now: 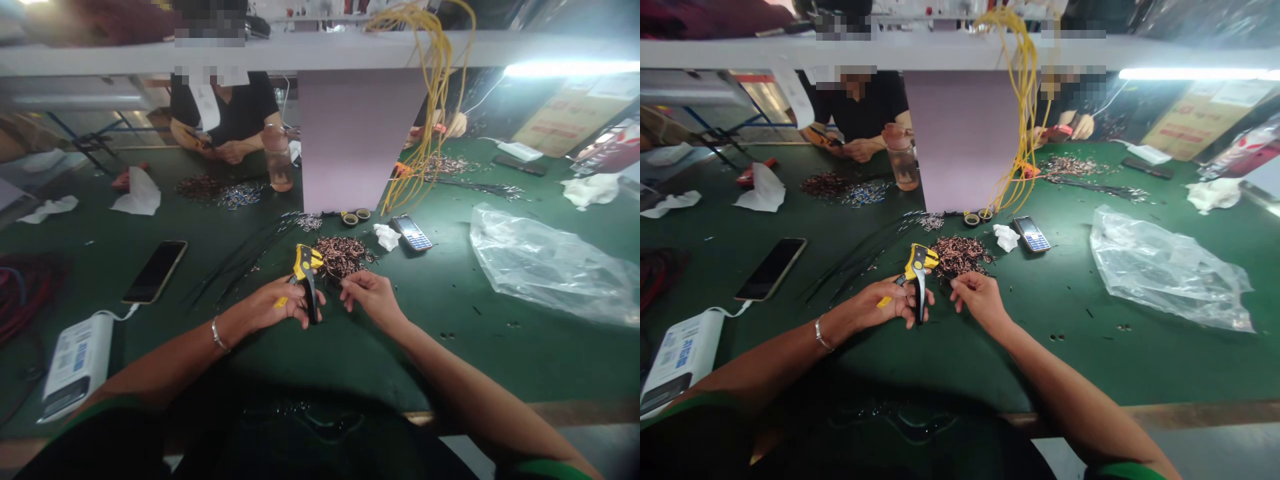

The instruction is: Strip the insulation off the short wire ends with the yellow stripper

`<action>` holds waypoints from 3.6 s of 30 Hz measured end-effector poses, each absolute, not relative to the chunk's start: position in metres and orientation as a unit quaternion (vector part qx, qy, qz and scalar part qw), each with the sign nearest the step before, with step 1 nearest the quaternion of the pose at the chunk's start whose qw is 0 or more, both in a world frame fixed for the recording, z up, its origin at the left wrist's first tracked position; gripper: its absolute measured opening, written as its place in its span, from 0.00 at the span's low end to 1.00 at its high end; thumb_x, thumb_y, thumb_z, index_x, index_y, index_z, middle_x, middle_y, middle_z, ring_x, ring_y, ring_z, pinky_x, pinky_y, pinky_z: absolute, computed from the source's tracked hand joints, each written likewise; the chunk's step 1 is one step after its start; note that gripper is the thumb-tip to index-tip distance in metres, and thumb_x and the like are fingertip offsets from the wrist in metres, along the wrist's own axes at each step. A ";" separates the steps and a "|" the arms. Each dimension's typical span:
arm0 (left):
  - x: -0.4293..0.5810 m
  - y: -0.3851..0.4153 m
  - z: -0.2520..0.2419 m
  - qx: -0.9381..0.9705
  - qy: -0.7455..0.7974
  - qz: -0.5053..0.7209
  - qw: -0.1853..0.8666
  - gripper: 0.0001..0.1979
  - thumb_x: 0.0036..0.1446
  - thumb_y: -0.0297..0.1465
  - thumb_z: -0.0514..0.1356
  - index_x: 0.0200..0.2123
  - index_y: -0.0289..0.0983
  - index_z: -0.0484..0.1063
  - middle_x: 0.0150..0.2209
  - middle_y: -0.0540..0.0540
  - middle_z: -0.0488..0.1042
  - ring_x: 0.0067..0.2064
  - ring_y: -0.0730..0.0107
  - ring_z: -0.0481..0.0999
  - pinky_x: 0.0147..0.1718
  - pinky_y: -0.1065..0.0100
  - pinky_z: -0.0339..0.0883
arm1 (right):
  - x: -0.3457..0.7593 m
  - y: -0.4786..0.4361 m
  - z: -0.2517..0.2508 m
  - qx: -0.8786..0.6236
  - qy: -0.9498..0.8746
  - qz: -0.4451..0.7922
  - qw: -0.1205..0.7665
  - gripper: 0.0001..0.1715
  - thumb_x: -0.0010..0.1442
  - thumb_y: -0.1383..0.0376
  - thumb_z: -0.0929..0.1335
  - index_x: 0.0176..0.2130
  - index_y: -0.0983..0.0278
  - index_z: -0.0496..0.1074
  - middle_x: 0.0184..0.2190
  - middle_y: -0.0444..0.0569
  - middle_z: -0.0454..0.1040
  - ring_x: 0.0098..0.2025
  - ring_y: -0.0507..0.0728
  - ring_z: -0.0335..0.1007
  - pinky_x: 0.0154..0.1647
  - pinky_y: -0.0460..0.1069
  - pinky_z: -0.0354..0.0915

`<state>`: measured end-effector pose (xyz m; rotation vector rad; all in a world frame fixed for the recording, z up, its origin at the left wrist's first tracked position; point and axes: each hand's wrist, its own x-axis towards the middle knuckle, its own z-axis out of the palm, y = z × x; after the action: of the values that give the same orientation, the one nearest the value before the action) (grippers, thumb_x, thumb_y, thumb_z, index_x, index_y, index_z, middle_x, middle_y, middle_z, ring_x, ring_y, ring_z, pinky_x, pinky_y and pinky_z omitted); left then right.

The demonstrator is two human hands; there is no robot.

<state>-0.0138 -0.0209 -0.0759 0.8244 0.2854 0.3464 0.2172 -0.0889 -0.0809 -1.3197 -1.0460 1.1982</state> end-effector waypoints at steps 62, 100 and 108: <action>-0.014 -0.010 -0.094 0.377 0.151 0.151 0.902 0.28 0.55 0.22 0.59 0.59 0.37 0.61 0.43 0.38 0.81 0.43 0.48 0.84 0.34 0.57 0.76 | 0.215 -0.078 -0.113 -0.576 -0.460 0.479 0.477 0.13 0.48 0.56 0.73 0.26 0.62 0.72 0.18 0.42 0.75 0.14 0.49 0.64 0.15 0.44 0.60; -0.017 -0.007 -0.099 0.375 0.132 0.144 0.906 0.25 0.56 0.24 0.60 0.57 0.37 0.62 0.47 0.36 0.80 0.45 0.47 0.83 0.36 0.58 0.76 | 0.212 -0.076 -0.115 -0.580 -0.428 0.493 0.487 0.10 0.45 0.59 0.72 0.27 0.62 0.73 0.18 0.40 0.74 0.14 0.47 0.62 0.14 0.43 0.63; -0.018 -0.006 -0.101 0.371 0.129 0.149 0.907 0.27 0.55 0.24 0.60 0.58 0.37 0.61 0.46 0.35 0.80 0.45 0.45 0.83 0.36 0.57 0.76 | 0.213 -0.076 -0.115 -0.578 -0.438 0.489 0.485 0.10 0.46 0.59 0.73 0.27 0.62 0.73 0.18 0.41 0.75 0.14 0.48 0.63 0.14 0.43 0.63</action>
<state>-0.0178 -0.0062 -0.1010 0.7664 0.2672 0.3075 0.2127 -0.0762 -0.1149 -1.4061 -1.0661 1.1907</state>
